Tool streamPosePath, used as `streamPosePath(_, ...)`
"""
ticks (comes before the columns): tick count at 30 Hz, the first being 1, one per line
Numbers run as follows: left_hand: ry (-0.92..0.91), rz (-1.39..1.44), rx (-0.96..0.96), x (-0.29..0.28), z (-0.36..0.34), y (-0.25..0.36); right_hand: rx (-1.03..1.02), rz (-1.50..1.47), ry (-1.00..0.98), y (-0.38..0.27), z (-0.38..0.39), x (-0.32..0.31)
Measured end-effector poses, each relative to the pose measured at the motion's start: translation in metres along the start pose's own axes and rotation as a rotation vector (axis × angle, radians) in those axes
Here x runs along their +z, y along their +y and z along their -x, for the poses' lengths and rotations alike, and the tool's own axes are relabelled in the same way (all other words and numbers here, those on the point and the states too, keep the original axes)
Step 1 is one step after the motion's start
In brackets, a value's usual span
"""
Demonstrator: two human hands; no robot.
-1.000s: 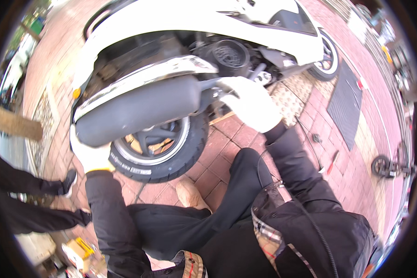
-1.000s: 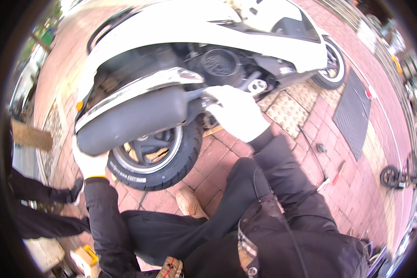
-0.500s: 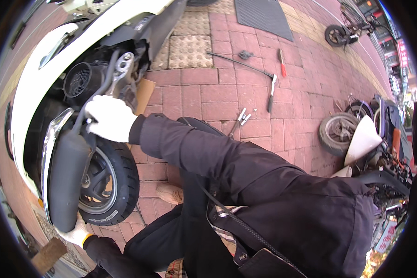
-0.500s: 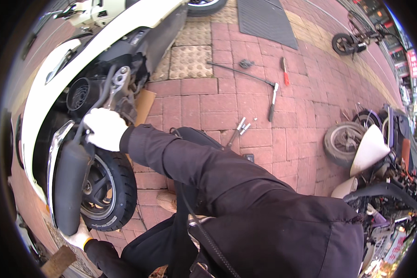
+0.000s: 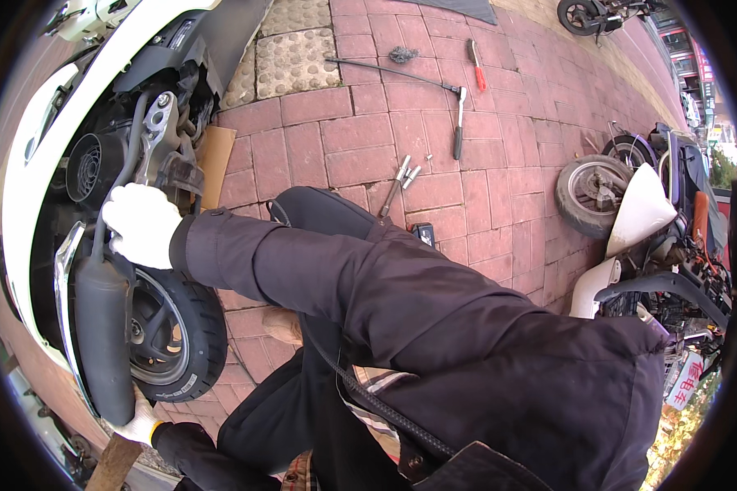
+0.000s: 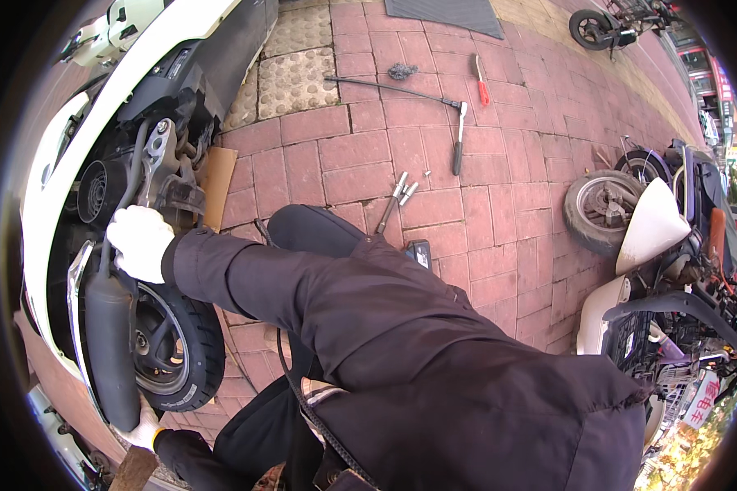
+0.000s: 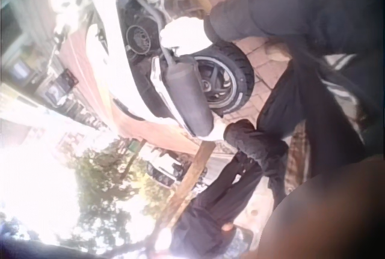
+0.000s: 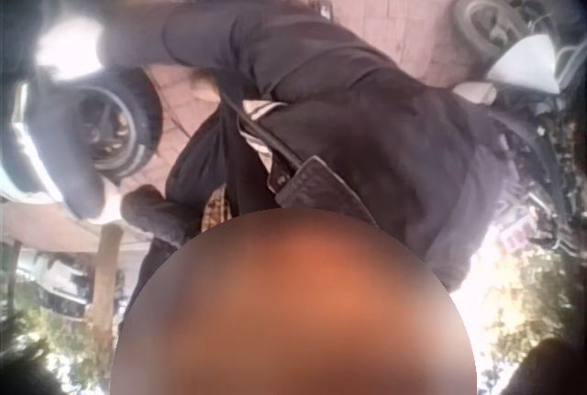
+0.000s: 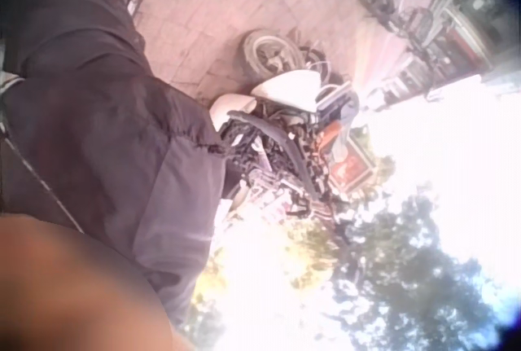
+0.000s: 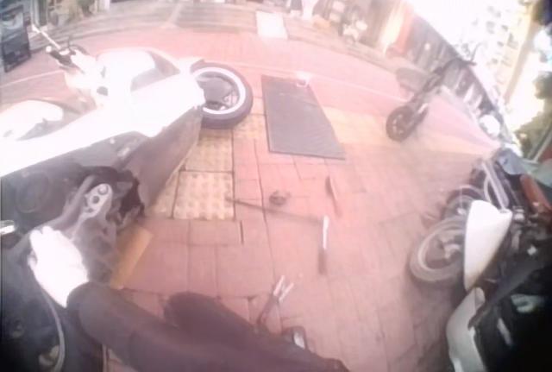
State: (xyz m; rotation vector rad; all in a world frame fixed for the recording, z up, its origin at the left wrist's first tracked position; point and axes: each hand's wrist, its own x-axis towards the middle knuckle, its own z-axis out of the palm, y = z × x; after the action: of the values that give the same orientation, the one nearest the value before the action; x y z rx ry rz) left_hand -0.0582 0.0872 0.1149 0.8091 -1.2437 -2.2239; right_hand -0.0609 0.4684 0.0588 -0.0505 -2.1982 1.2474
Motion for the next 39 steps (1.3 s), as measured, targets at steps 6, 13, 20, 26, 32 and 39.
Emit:
streamPosePath(6, 0.015, 0.029, -0.012, 0.006, 0.006, 0.001, 0.036, -0.238, -0.23, 0.002, -0.011, -0.064)
streamPosePath(13, -0.068, -0.088, 0.048, -0.017, -0.019, 0.006, 0.506, -0.094, 0.037, 0.195, 0.066, -0.306)
streamPosePath(20, -0.461, -1.351, 0.982, -0.049, -0.034, -0.001, 1.182, 0.354, 0.098, 0.306, 0.303, -0.397)
streamPosePath(26, -0.402, -1.508, 1.073, -0.034, 0.01, -0.001, 1.081, 0.647, -0.033, 0.314, 0.357, -0.326)
streamPosePath(32, -0.396, -1.305, 0.98, -0.043, -0.013, -0.002, 1.172, 0.535, -0.019, 0.307, 0.362, -0.323)
streamPosePath(39, -0.506, -0.93, 0.792, -0.049, -0.035, -0.003, 0.891, 0.934, -0.236, 0.325, 0.375, -0.304)
